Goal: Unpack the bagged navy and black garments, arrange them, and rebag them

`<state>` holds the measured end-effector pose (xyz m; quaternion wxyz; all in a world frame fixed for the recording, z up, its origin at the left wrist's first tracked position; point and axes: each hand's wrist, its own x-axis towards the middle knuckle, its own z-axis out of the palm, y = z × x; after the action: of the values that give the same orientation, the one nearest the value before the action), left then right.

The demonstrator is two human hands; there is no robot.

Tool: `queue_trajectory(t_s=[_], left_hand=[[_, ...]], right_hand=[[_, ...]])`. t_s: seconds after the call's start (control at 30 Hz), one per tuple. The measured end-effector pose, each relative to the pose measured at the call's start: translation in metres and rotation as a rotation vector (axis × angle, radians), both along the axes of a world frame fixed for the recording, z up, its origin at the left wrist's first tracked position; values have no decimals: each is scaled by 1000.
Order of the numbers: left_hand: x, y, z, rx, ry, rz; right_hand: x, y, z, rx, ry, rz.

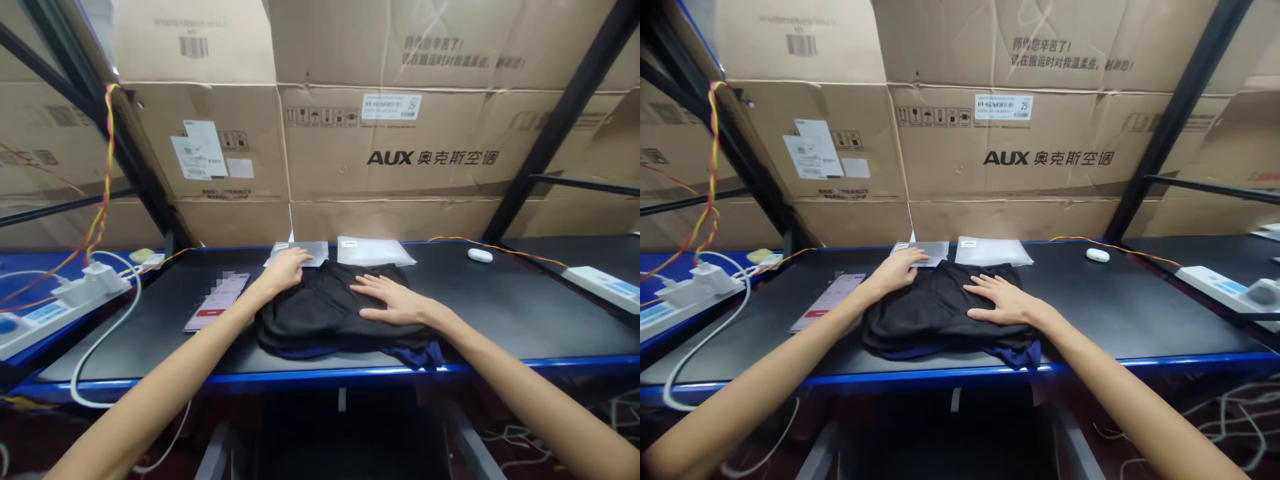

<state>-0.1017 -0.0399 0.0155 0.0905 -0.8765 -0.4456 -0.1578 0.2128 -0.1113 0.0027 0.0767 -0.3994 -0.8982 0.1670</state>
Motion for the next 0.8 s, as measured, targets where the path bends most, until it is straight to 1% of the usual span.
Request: queue_trajectory(t_s=[0.1,0.2,0.33,0.4,0.47,0.57,0.67,0.73,0.8], left_hand=[[-12,23,4,-34,207,88],[-16,34,2,-18,283,107],[-14,34,-2,15,217,172],[-13,33,0,45,166,211],[-11,32,6,103,117,236],[-2,21,18,243,36,211],[17,-5,26,349,7,88],[34,-27,25,331,19,-12],[50,-46,19,296,30,-70]], right_hand=[[-1,0,0,0,12,-8],[-2,-2,2,4,-3,-11],[-2,-2,3,3,-7,-12],[-2,-2,2,4,1,-10],[-2,-2,1,8,14,-8],[-1,-2,1,4,35,-7],[3,-1,5,-28,70,-4],[8,0,7,-43,98,-12],[13,2,9,-22,117,-35]])
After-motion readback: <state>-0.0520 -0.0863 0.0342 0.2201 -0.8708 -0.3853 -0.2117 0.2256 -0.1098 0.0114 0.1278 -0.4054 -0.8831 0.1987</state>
